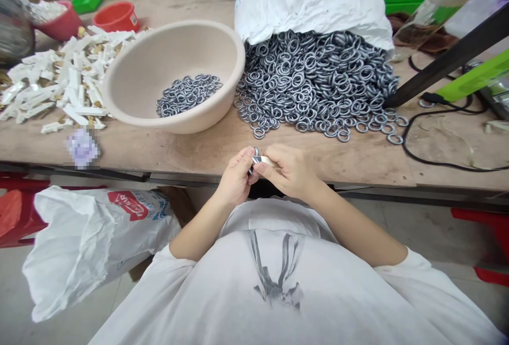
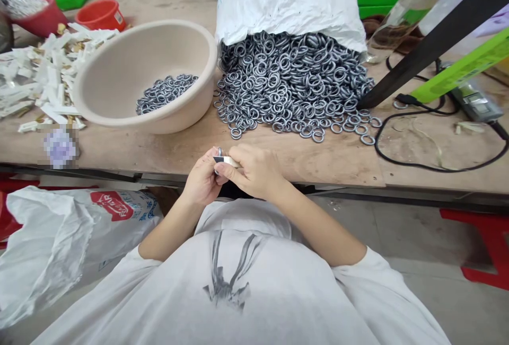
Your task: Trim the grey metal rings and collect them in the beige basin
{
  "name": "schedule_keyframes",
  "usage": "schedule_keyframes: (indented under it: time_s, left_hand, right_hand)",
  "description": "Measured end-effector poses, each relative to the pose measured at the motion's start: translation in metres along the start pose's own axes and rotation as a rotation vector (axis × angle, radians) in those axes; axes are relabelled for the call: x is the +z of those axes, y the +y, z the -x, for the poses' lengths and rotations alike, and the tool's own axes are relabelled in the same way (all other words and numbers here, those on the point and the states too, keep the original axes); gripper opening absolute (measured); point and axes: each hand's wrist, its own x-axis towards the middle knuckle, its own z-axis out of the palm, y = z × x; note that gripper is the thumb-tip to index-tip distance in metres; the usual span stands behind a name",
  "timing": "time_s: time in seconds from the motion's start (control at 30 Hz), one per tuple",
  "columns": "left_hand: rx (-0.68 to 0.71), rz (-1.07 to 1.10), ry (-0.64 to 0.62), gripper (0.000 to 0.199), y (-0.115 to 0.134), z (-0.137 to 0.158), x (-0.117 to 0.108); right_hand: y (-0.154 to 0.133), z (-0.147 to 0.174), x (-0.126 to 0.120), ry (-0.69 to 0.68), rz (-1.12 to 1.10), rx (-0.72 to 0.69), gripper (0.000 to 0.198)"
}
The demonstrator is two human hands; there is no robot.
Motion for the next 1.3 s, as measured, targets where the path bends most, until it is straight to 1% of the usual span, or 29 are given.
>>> schedule_keyframes:
  time_s: [0.07, 0.1, 0.17, 0.2, 0.23, 0.27, 0.33, 0.37, 0.43, 0.5, 0.57, 0.63, 0.73, 0.77, 0.83, 0.9, 0.93, 0.97, 1.0, 1.07, 1.13, 1.23, 1.3]
  left_hand:
    - [0.010, -0.026, -0.036, 0.051, -0.001, 0.002, -0.001]
    - [0.018, -0.051, -0.078, 0.051, -0.001, 0.004, -0.002]
    - [0.031, -0.119, -0.189, 0.052, -0.001, 0.007, -0.004]
    - [0.038, -0.151, -0.234, 0.052, 0.000, 0.009, -0.006]
    - [0.047, -0.172, -0.253, 0.053, 0.001, 0.010, -0.007]
    - [0.056, -0.181, -0.242, 0.053, 0.003, 0.010, -0.009]
    - [0.071, -0.166, -0.152, 0.050, 0.007, 0.009, -0.014]
    - [0.072, -0.153, -0.095, 0.048, 0.009, 0.007, -0.017]
    - [0.052, -0.131, 0.003, 0.040, 0.013, 0.004, -0.023]
    - [0.023, -0.115, 0.065, 0.034, 0.018, 0.001, -0.029]
    - [0.004, -0.083, 0.099, 0.034, 0.021, -0.003, -0.033]
    - [-0.027, -0.031, 0.115, 0.032, 0.023, -0.006, -0.034]
    - [-0.067, 0.008, 0.137, 0.028, 0.020, -0.013, -0.027]
    - [-0.064, -0.003, 0.146, 0.029, 0.017, -0.016, -0.023]
    - [-0.023, -0.046, 0.162, 0.034, 0.009, -0.020, -0.014]
    - [0.035, -0.096, 0.143, 0.041, -0.001, -0.023, -0.005]
    - [0.066, -0.116, 0.123, 0.044, -0.005, -0.024, -0.002]
    - [0.097, -0.133, 0.102, 0.045, -0.009, -0.023, 0.000]
    - [0.128, -0.146, 0.085, 0.046, -0.012, -0.023, 0.002]
    - [0.176, -0.160, 0.061, 0.047, -0.015, -0.021, 0.002]
    - [0.192, -0.153, 0.034, 0.047, -0.014, -0.017, 0.001]
    - [0.150, -0.119, -0.022, 0.047, -0.007, -0.012, 0.000]
    - [0.108, -0.089, -0.033, 0.047, -0.003, -0.009, 0.000]
  right_hand:
    - [0.006, -0.003, 0.001, -0.012, -0.015, 0.008, 0.048]
    - [0.011, -0.006, 0.001, -0.019, -0.034, 0.029, 0.048]
    - [0.024, -0.015, 0.000, -0.038, -0.055, 0.120, 0.051]
    - [0.031, -0.020, -0.001, -0.060, -0.033, 0.184, 0.052]
    - [0.036, -0.026, -0.001, -0.071, 0.032, 0.238, 0.051]
    - [0.040, -0.032, 0.000, -0.073, 0.124, 0.267, 0.046]
    - [0.042, -0.045, 0.003, -0.084, 0.331, 0.283, 0.031]
    - [0.041, -0.051, 0.006, -0.105, 0.427, 0.280, 0.029]
    - [0.037, -0.063, 0.013, -0.171, 0.570, 0.275, 0.034]
    - [0.035, -0.073, 0.018, -0.230, 0.640, 0.282, 0.032]
    - [0.037, -0.078, 0.017, -0.233, 0.635, 0.287, 0.032]
    - [0.041, -0.078, 0.011, -0.181, 0.565, 0.309, 0.029]
    - [0.045, -0.068, 0.001, -0.021, 0.370, 0.376, 0.021]
    - [0.045, -0.062, 0.000, 0.035, 0.256, 0.396, 0.019]
    - [0.040, -0.048, 0.001, 0.096, -0.089, 0.417, 0.024]
    - [0.030, -0.035, 0.008, 0.087, -0.496, 0.416, 0.036]
    - [0.025, -0.030, 0.012, 0.079, -0.660, 0.416, 0.042]
    - [0.020, -0.025, 0.016, 0.083, -0.773, 0.416, 0.048]
    - [0.016, -0.022, 0.020, 0.105, -0.835, 0.417, 0.051]
    - [0.010, -0.019, 0.026, 0.177, -0.864, 0.412, 0.055]
    - [0.009, -0.021, 0.026, 0.216, -0.853, 0.392, 0.057]
    - [0.014, -0.024, 0.020, 0.172, -0.810, 0.341, 0.054]
    - [0.017, -0.022, 0.013, 0.110, -0.672, 0.262, 0.052]
